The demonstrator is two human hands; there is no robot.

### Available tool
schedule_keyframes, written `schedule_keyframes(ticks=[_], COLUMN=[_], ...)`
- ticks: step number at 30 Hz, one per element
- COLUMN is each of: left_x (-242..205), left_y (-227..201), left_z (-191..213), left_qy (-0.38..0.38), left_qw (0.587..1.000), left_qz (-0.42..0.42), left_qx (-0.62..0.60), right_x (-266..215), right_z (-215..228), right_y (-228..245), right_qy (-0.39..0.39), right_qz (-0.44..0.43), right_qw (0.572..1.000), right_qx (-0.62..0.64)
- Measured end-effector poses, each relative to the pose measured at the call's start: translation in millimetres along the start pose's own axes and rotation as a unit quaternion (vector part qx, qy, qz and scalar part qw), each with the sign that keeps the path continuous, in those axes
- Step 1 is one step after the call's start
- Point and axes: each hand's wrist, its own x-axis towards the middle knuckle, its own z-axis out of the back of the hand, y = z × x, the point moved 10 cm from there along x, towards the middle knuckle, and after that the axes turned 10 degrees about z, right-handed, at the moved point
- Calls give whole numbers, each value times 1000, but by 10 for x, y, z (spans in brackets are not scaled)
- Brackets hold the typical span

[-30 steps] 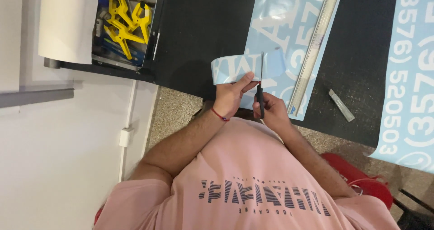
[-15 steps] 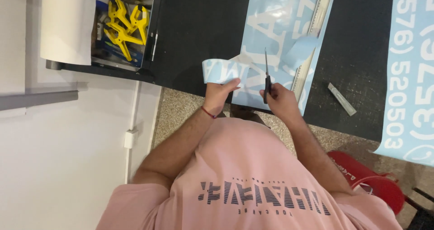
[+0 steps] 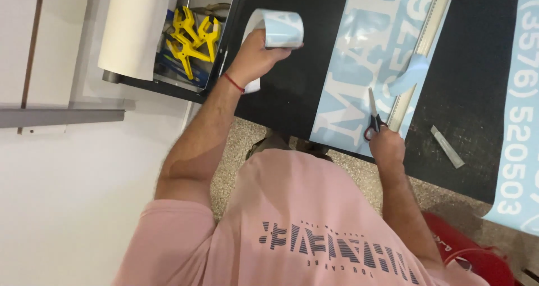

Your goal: The person uses a ruler and a utility knife to cut a large sheet of light blue printed material on a black table. They then use scissors to trim the cut pieces and discard the scraps into a red bin. The person aligns the cut pieces on the table and continues cutting the material.

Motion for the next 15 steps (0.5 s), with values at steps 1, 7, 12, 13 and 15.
schedule_keyframes(ticks=[1, 7, 12, 13, 15], left_x=[-58, -43, -652, -529, -253], left_y=[148, 3147, 3696, 3786, 3859], left_z=[14, -142, 55, 50, 137], left_qy=[-1, 0, -62, -61, -92], left_qw=[1000, 977, 900, 900, 929], left_qz=[0, 205, 407, 407, 349], left_qx=[-1, -51, -142, -145, -75], right_x=[16, 76, -215, -210, -202], right_z=[-75, -434, 104, 153, 310], right_y=[-6, -125, 336, 379, 438], right_qy=[0, 55, 83, 82, 56], right_qz=[1, -87, -142, -142, -149], right_qw=[1000, 994, 986, 986, 987], right_qx=[-1, -48, 0, -3, -29])
